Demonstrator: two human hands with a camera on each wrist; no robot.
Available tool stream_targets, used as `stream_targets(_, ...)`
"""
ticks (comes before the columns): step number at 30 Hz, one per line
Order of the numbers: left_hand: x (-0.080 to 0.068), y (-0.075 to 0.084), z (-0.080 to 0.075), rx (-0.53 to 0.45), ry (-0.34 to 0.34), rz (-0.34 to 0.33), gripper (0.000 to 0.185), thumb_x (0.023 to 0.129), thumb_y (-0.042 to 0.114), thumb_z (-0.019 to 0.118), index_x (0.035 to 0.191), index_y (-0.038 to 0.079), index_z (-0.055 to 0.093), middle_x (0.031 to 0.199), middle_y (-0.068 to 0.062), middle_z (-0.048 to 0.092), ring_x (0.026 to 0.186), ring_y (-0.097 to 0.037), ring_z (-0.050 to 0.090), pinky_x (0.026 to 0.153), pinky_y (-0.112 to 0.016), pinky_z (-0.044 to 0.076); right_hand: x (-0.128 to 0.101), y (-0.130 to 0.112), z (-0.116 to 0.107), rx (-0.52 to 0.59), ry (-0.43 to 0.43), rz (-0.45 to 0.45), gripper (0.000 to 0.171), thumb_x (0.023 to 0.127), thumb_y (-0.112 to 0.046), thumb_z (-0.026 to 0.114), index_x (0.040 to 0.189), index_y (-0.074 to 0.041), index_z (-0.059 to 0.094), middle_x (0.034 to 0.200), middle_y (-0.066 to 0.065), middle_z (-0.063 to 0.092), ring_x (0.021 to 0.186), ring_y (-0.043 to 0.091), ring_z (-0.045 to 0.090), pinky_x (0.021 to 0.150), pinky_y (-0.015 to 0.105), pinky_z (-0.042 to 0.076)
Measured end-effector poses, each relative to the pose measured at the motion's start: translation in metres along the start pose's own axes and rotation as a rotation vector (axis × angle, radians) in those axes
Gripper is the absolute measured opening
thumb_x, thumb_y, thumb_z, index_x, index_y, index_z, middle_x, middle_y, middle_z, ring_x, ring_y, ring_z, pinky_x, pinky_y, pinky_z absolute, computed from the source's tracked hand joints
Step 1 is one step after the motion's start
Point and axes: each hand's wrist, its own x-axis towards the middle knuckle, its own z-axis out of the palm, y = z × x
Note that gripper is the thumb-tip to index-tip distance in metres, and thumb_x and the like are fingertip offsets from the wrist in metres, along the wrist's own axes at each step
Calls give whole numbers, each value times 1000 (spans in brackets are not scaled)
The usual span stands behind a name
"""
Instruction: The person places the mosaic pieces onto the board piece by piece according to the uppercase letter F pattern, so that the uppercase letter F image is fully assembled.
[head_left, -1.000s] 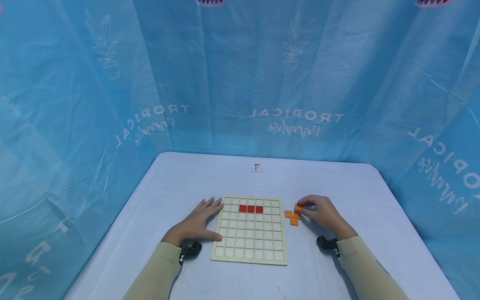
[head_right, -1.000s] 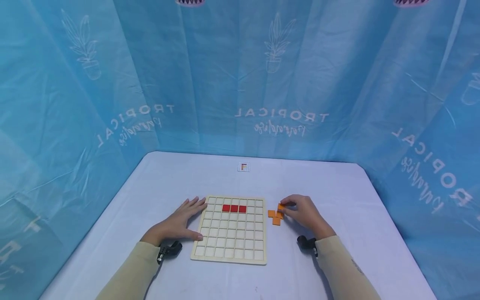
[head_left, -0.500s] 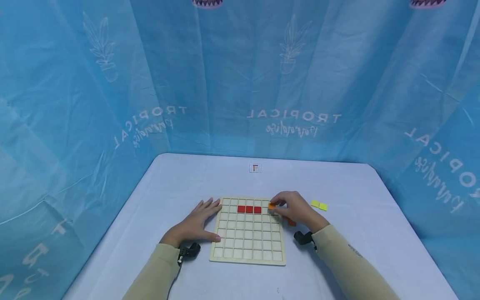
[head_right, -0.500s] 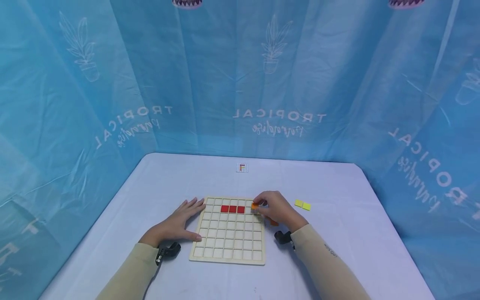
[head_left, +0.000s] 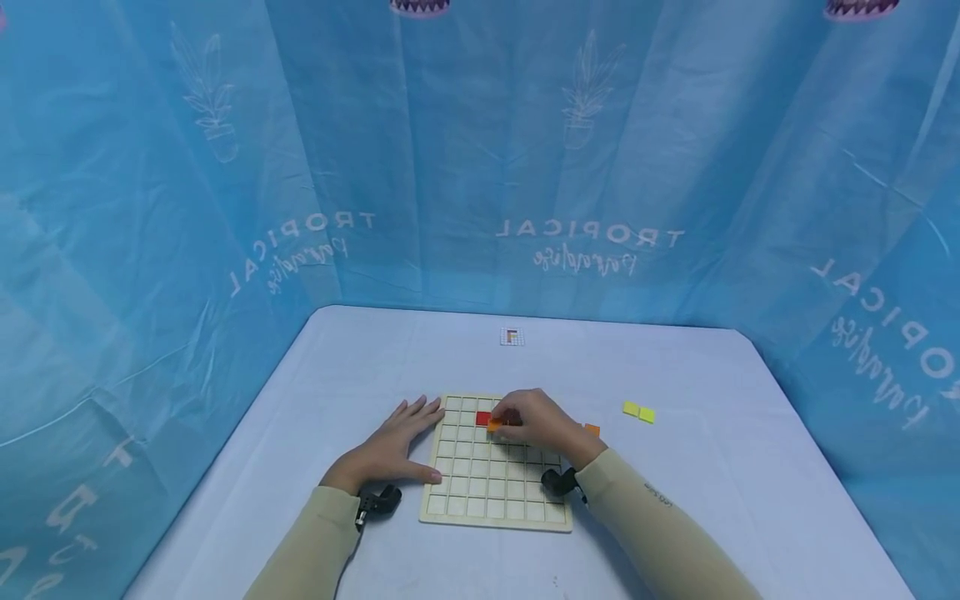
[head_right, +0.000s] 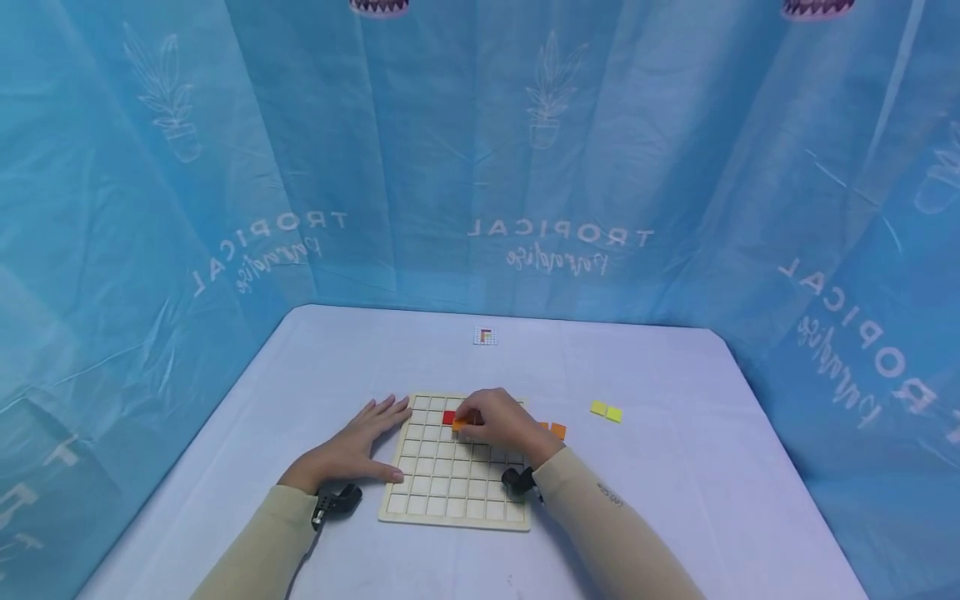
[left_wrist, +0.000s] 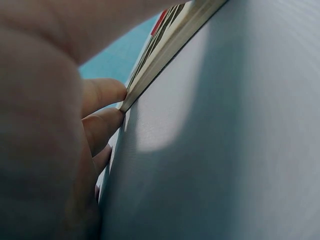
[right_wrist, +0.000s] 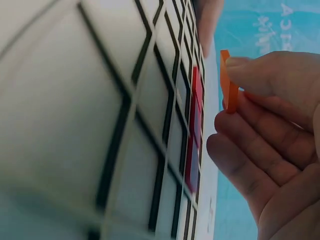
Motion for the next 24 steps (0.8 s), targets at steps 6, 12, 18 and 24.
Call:
stream_targets(6, 1, -1, 0, 7, -6, 0, 123, 71, 82, 78, 166, 16, 36, 174, 1, 20, 160, -28, 5, 126, -57, 6, 8, -8, 11, -71, -13, -51, 13, 95, -12, 82, 108, -11, 81, 102, -4, 73, 85, 5, 63, 78, 25, 57)
stream_targets(12, 0, 1, -1, 2, -2, 17, 123, 72, 81, 79, 166, 14, 36, 173, 0, 21, 160, -29, 7, 126, -56, 5, 12, -16, 16, -115, -20, -39, 14, 93, -10, 83, 107, -9, 80, 101, -2, 73, 87, 6, 64, 80, 24, 57)
stream_targets(18, 0, 1, -2, 4, -2, 17, 123, 72, 81, 79, 166, 14, 36, 173, 0, 21, 160, -29, 7, 127, -56, 5, 15, -19, 22, -131, -12, -64, 11, 93, -9, 84, 102, -9, 79, 96, -2, 71, 84, 9, 62, 77, 26, 56)
stream_targets(24, 0, 1, -1, 6, 4, 25, 122, 73, 80, 79, 165, 13, 37, 173, 0, 21, 160, -30, 7, 127, -56, 5, 15, -18, 24, -125, 10, -56, 11, 92, -9, 84, 101, -9, 78, 93, -2, 70, 81, 11, 62, 74, 27, 55)
